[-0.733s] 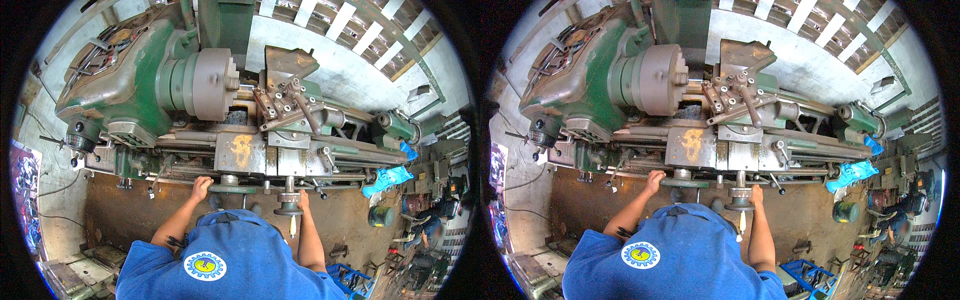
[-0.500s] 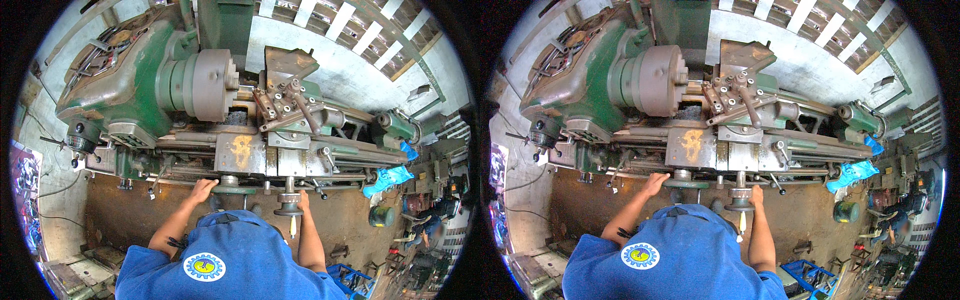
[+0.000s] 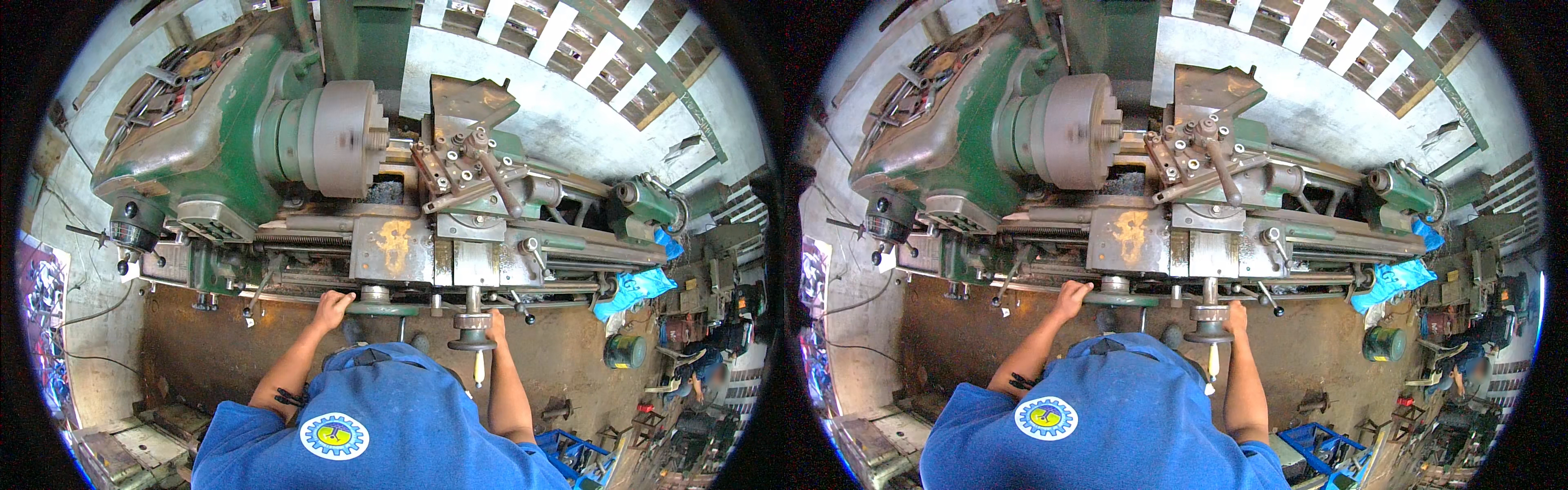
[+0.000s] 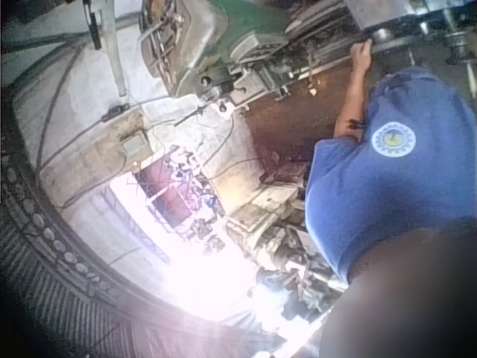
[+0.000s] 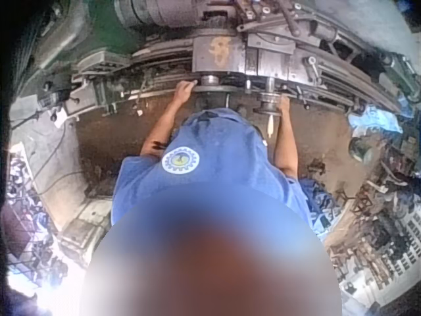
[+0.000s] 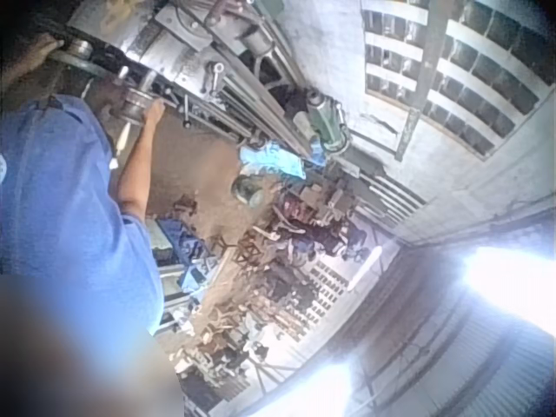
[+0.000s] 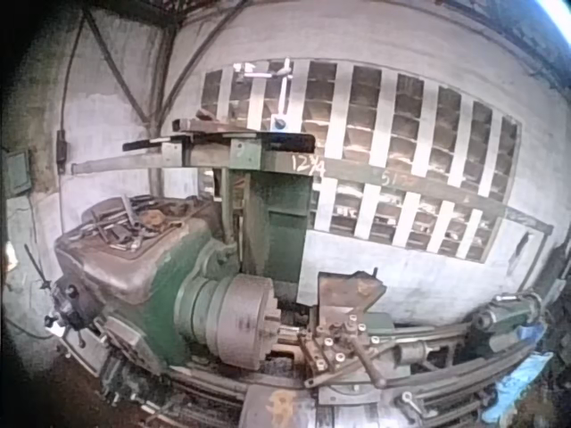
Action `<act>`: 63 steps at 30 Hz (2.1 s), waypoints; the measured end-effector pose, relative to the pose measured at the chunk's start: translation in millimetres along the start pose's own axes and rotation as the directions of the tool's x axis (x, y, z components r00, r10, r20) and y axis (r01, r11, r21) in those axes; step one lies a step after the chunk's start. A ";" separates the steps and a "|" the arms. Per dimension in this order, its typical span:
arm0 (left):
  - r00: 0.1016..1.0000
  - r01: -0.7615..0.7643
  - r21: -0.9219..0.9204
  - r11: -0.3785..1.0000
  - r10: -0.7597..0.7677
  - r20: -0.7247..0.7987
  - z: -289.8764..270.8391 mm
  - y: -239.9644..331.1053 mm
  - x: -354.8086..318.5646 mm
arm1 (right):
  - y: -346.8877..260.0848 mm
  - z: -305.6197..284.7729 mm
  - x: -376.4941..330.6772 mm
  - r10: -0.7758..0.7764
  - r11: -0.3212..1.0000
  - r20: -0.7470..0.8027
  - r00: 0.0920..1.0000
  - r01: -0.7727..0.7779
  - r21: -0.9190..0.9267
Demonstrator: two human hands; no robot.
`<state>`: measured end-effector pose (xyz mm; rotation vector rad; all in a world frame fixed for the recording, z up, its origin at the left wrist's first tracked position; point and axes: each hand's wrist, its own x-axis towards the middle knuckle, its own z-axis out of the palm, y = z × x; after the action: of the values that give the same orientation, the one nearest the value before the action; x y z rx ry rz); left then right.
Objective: The person selects a metal rod from a tray, places it into the lathe chuck, and secures it. They then operate the lathe controls to rotate the chuck and adjust the tool carriage while the rod spins.
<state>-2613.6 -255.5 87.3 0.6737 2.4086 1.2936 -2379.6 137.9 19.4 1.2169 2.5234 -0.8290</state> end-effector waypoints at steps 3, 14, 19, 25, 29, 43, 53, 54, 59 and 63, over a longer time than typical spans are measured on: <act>1.000 0.030 -0.004 1.000 -0.030 0.008 0.5 -3.0 -0.2 | -3.0 -3.6 -4.0 -0.022 0.999 -0.026 0.999 0.021 -0.035; 0.999 0.017 -0.026 1.000 -0.018 -0.041 3.3 -9.8 -1.8 | 10.9 9.1 6.9 -0.138 0.983 -0.037 0.990 0.132 -0.124; 0.997 -0.029 -0.045 0.999 0.026 -0.073 4.4 -16.1 -0.9 | 10.2 6.3 4.3 -0.132 0.987 -0.037 0.991 0.128 -0.101; 0.994 -0.001 -0.062 0.998 -0.005 -0.106 7.4 -20.9 -2.3 | 5.5 5.3 3.4 -0.072 0.995 -0.042 0.997 0.068 -0.071; 0.995 0.014 -0.088 0.996 -0.023 -0.102 6.2 -18.6 -3.3 | 3.9 4.4 1.9 -0.052 0.997 -0.052 0.997 0.049 -0.054; 1.000 -0.021 0.140 0.990 0.024 -0.020 9.4 -45.6 -10.2 | -4.5 -2.2 -8.2 -0.150 0.987 -0.065 0.987 0.145 -0.074; 0.983 0.182 -0.066 0.981 -0.184 -0.021 13.5 -53.3 -7.5 | 6.5 8.1 4.5 -0.117 0.981 -0.003 0.993 0.115 -0.155; 0.987 0.153 -0.103 0.983 -0.157 -0.029 14.0 -55.9 -6.7 | 8.9 9.7 5.8 -0.096 0.975 0.018 0.995 0.098 -0.198; 0.974 0.220 -0.144 0.965 -0.226 -0.027 17.7 -67.3 -4.6 | 12.9 10.8 6.8 -0.147 0.977 0.000 0.989 0.145 -0.155; 0.987 0.138 -0.227 0.964 -0.154 -0.052 17.0 -53.9 -5.4 | 8.8 6.8 4.6 -0.085 0.990 -0.004 0.996 0.084 -0.113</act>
<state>-2614.3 -272.5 33.1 0.3868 2.2700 1.5156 -2376.0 141.3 8.4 1.0878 2.6054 -0.6899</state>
